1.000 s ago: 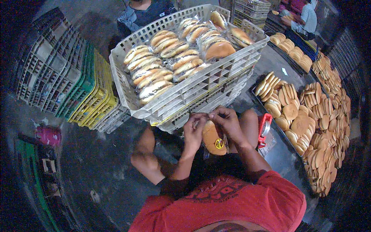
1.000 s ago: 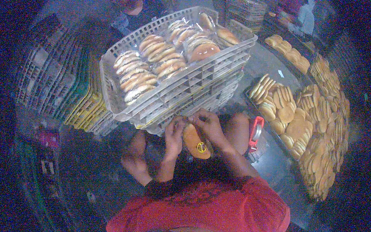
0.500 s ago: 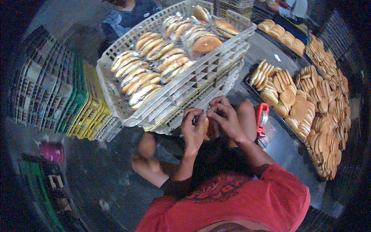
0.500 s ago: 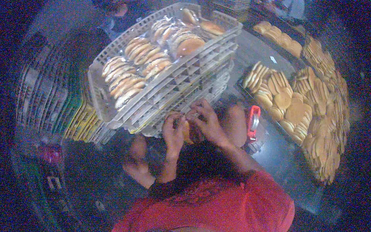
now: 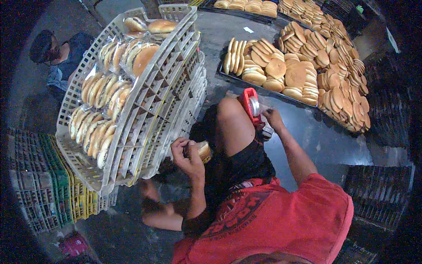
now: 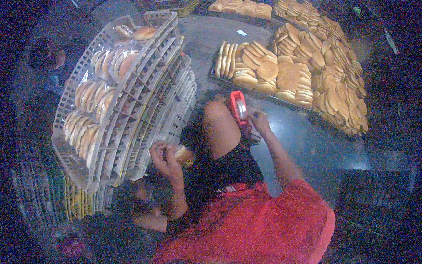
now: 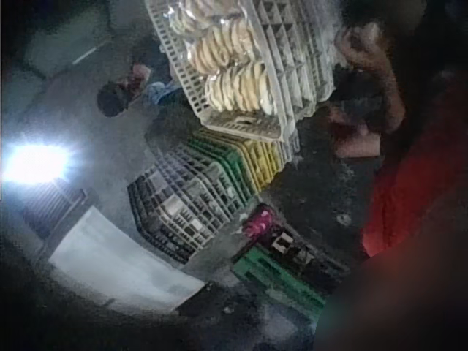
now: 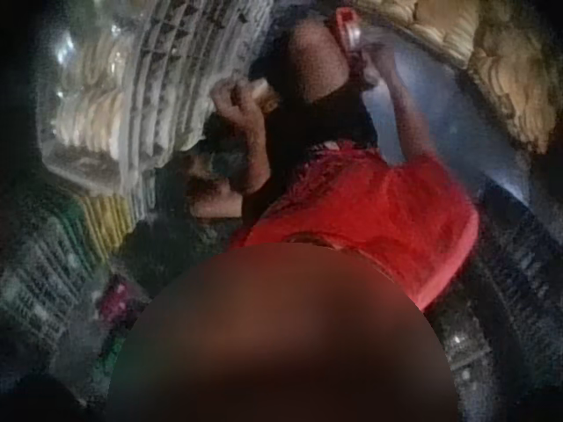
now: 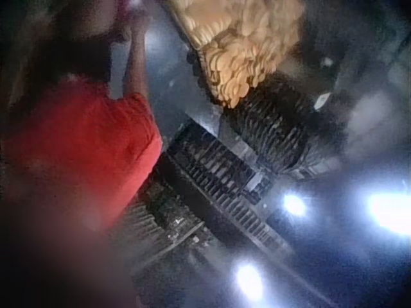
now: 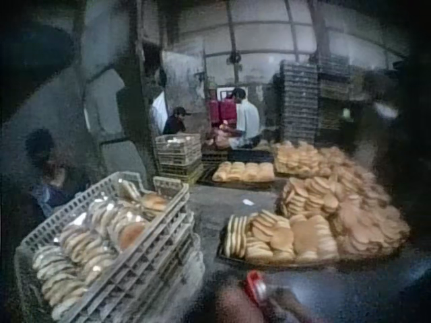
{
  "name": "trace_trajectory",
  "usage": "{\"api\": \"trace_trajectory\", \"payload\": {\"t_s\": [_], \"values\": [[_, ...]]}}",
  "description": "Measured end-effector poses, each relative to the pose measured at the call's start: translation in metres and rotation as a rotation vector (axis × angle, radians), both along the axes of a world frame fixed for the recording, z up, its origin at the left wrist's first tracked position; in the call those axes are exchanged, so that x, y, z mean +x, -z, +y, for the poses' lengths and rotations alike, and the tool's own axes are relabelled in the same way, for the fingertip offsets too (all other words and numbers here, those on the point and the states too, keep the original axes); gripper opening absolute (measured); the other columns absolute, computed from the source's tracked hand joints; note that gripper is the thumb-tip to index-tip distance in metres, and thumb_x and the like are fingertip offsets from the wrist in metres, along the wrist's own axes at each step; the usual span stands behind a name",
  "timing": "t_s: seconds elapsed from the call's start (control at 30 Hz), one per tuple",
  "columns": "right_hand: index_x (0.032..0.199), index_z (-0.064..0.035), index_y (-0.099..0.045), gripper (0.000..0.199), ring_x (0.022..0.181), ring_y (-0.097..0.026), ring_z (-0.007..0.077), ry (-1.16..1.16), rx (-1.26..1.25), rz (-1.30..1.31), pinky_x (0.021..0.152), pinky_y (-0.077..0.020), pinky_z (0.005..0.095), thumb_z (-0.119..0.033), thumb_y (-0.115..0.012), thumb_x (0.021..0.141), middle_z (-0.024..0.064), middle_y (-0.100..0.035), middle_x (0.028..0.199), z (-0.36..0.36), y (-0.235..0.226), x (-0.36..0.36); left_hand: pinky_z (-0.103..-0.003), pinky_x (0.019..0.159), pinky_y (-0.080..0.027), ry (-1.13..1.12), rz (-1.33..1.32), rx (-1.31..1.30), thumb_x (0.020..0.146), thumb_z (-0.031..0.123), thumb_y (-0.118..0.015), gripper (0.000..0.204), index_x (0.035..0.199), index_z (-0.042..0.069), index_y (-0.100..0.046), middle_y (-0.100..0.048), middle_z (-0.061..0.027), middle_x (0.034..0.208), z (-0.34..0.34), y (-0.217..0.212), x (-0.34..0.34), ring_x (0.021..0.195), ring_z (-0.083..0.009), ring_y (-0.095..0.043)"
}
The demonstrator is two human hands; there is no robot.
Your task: The person sits on the floor and repeatedly picks up bread rolls, places them into clear plastic bags, seals the bags, and stacks them into a crate. A coworker assists by handing over rolls and moving crates.
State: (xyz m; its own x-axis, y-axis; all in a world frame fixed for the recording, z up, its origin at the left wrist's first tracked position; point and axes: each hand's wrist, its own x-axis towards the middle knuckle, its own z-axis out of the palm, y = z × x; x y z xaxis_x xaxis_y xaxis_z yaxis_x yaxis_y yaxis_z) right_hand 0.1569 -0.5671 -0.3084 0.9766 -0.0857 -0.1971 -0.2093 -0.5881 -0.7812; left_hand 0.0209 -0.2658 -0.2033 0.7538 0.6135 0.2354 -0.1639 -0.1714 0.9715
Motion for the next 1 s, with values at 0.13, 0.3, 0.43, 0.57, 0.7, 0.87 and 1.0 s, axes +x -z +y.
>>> {"api": "trace_trajectory", "payload": {"t_s": [0.13,0.3,0.43,0.57,0.7,0.87,1.0], "values": [[0.093,0.0005,-0.070,0.025,0.070,-0.062,0.0154,-0.232,0.372,0.292,0.068,-0.0486,0.0330,-0.024,-0.063,0.090,0.0076,-0.069,0.079,-0.034,0.057,-0.006,-0.032,0.076,-0.047,0.045,0.000,0.130,0.084,0.005,-0.060,0.021,0.104,-0.001,-0.055,-0.059,-0.0098,0.090,-0.012,0.001,0.009,0.080,-0.0189,-0.058],[0.093,0.0011,-0.070,0.028,0.067,-0.064,0.0179,-0.094,0.185,0.229,0.063,-0.0484,0.0340,-0.026,-0.067,0.087,0.0087,-0.070,0.083,-0.036,0.049,-0.038,-0.034,0.075,-0.048,0.071,0.002,0.129,0.084,0.005,-0.061,0.021,0.104,0.000,-0.057,-0.060,-0.0102,0.090,-0.023,-0.001,0.011,0.082,-0.0200,-0.059],[0.093,0.0012,-0.069,0.030,0.071,-0.064,0.0165,-0.190,-0.218,0.225,0.065,-0.0482,0.0344,-0.028,-0.068,0.085,0.0090,-0.070,0.085,-0.028,0.030,-0.055,-0.034,0.076,-0.049,0.083,0.031,0.178,0.085,0.006,-0.060,0.022,0.105,0.000,-0.057,-0.060,-0.0104,0.090,-0.024,-0.001,0.008,0.082,-0.0201,-0.059],[0.091,0.0009,-0.066,0.020,0.080,-0.061,0.0172,-0.235,0.042,0.128,0.072,-0.0482,0.0347,-0.018,-0.067,0.085,0.0068,-0.064,0.089,0.021,-0.014,-0.057,-0.037,0.076,-0.048,0.062,0.079,0.320,0.084,0.005,-0.060,0.023,0.107,0.000,-0.057,-0.059,-0.0131,0.092,-0.023,-0.001,0.006,0.084,-0.0256,-0.059],[0.092,-0.0005,-0.064,0.016,0.092,-0.057,0.0161,-0.593,0.598,-0.047,0.083,-0.0455,0.0317,-0.014,-0.069,0.084,0.0052,-0.060,0.097,0.094,-0.090,-0.059,-0.039,0.076,-0.046,0.096,0.058,0.419,0.083,0.004,-0.059,0.023,0.106,0.001,-0.057,-0.058,-0.0134,0.089,-0.025,-0.004,0.005,0.083,-0.0288,-0.057],[0.100,-0.0009,-0.063,0.029,0.098,-0.056,0.0198,-0.584,0.440,-0.382,0.089,-0.0436,0.0318,-0.014,-0.074,0.077,0.0086,-0.060,0.101,0.148,-0.136,-0.069,-0.036,0.078,-0.047,0.008,0.051,0.347,0.085,0.007,-0.059,0.022,0.106,0.001,-0.057,-0.060,-0.0133,0.092,-0.019,-0.012,-0.004,0.085,-0.0263,-0.058],[0.103,-0.0035,-0.061,0.038,0.104,-0.055,0.0304,-0.938,0.329,-0.502,0.093,-0.0439,0.0399,-0.022,-0.077,0.073,0.0124,-0.059,0.104,0.154,-0.141,-0.067,-0.034,0.083,-0.046,0.094,0.089,0.034,0.086,0.012,-0.065,0.028,0.110,0.001,-0.056,-0.061,-0.0105,0.098,0.000,-0.020,-0.009,0.091,-0.0197,-0.058]]}}
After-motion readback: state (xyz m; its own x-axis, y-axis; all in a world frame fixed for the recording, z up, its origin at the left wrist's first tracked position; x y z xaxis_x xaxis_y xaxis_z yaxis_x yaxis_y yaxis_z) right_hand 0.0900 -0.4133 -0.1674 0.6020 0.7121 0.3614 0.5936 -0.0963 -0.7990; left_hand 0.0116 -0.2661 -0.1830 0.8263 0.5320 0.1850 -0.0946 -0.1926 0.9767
